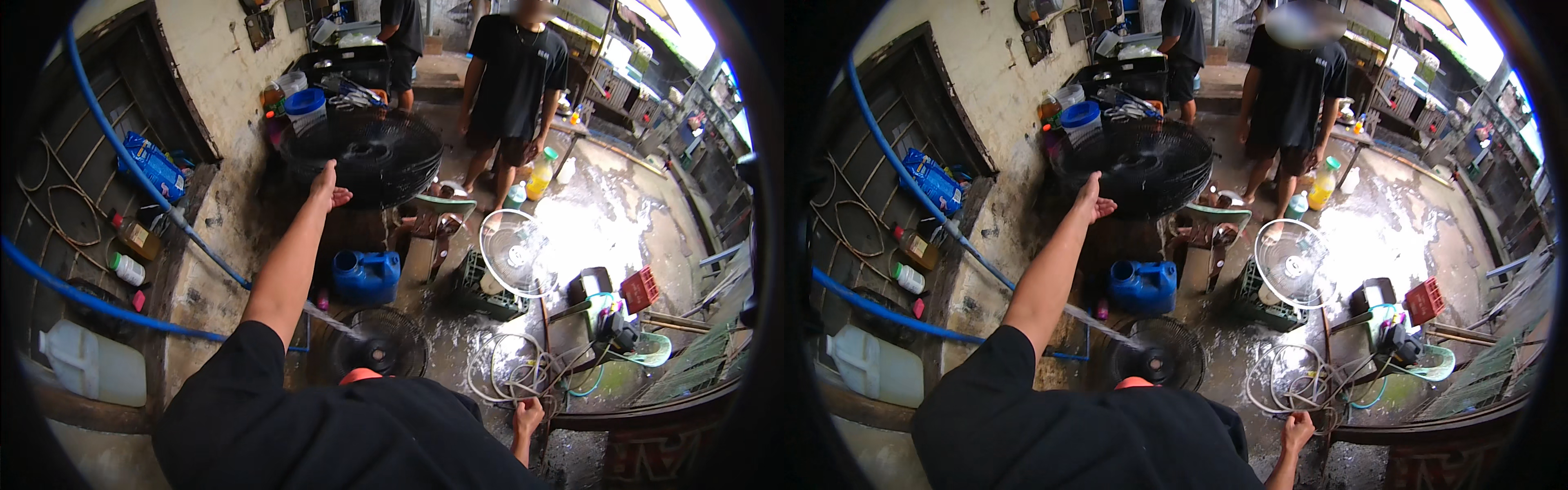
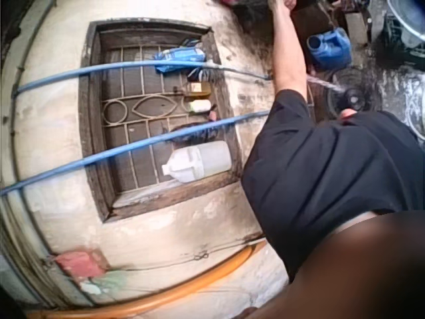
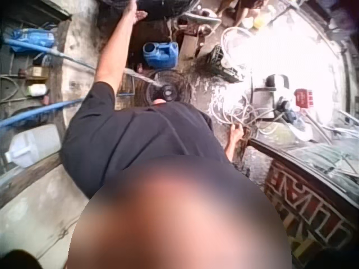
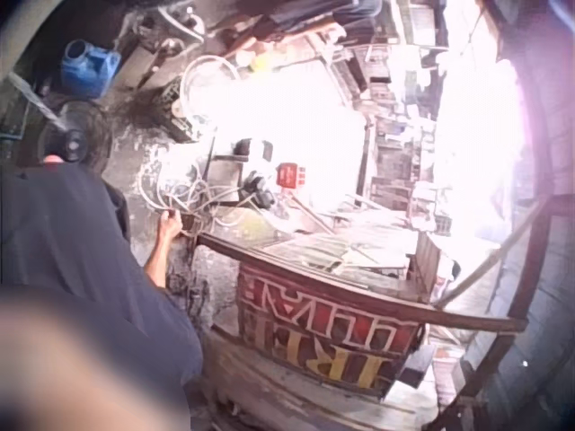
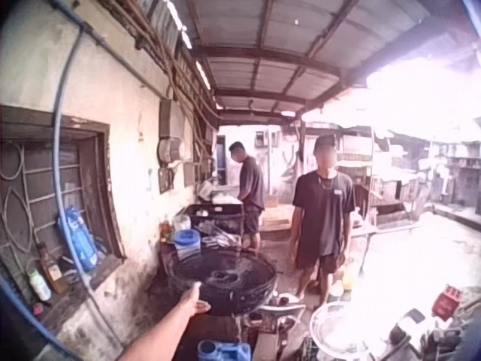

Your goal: The person washes a fan cage and blades using a hose and a brush in a wet workshop area. They rinse the parts thoroughly, scrub them, and then reassemble the fan before carrying it away.

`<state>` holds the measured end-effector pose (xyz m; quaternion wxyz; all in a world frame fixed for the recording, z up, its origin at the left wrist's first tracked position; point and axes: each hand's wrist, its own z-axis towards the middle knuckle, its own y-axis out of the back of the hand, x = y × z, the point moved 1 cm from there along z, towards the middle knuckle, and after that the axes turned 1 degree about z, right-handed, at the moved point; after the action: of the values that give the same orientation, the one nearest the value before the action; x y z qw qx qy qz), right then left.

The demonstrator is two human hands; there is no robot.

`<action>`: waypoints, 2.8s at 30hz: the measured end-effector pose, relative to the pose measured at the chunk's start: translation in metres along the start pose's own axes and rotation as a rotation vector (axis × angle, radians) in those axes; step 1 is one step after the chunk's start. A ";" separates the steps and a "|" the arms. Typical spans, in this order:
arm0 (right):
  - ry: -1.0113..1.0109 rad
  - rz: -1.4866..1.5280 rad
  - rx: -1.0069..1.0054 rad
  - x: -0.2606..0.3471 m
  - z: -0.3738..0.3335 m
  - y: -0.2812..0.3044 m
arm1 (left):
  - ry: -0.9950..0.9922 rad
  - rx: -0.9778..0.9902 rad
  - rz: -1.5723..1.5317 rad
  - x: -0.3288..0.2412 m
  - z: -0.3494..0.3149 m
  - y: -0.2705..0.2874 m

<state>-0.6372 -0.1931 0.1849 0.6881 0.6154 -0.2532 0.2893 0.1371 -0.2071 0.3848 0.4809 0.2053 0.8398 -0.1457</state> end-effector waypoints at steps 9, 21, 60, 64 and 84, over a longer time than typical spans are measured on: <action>-0.022 0.078 0.497 -0.015 0.025 -0.139 | -0.166 0.059 -0.014 0.018 0.037 0.031; -0.614 -0.306 0.793 -0.214 -0.055 -0.511 | -0.117 -0.148 0.012 0.378 -0.082 0.085; 0.756 -0.222 1.296 0.310 -0.054 -0.473 | -0.469 0.428 1.463 0.310 -0.010 0.137; 0.791 -0.303 1.239 0.339 -0.097 -0.523 | -0.545 0.051 1.121 0.281 -0.060 0.161; 0.595 -0.477 1.468 0.408 -0.152 -0.642 | -0.717 -0.473 1.342 0.211 -0.067 0.295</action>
<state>0.1051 -0.0555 0.0052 0.1922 0.8432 0.3304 0.3780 0.1345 0.1232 0.2207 0.7378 0.5005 0.3395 0.3000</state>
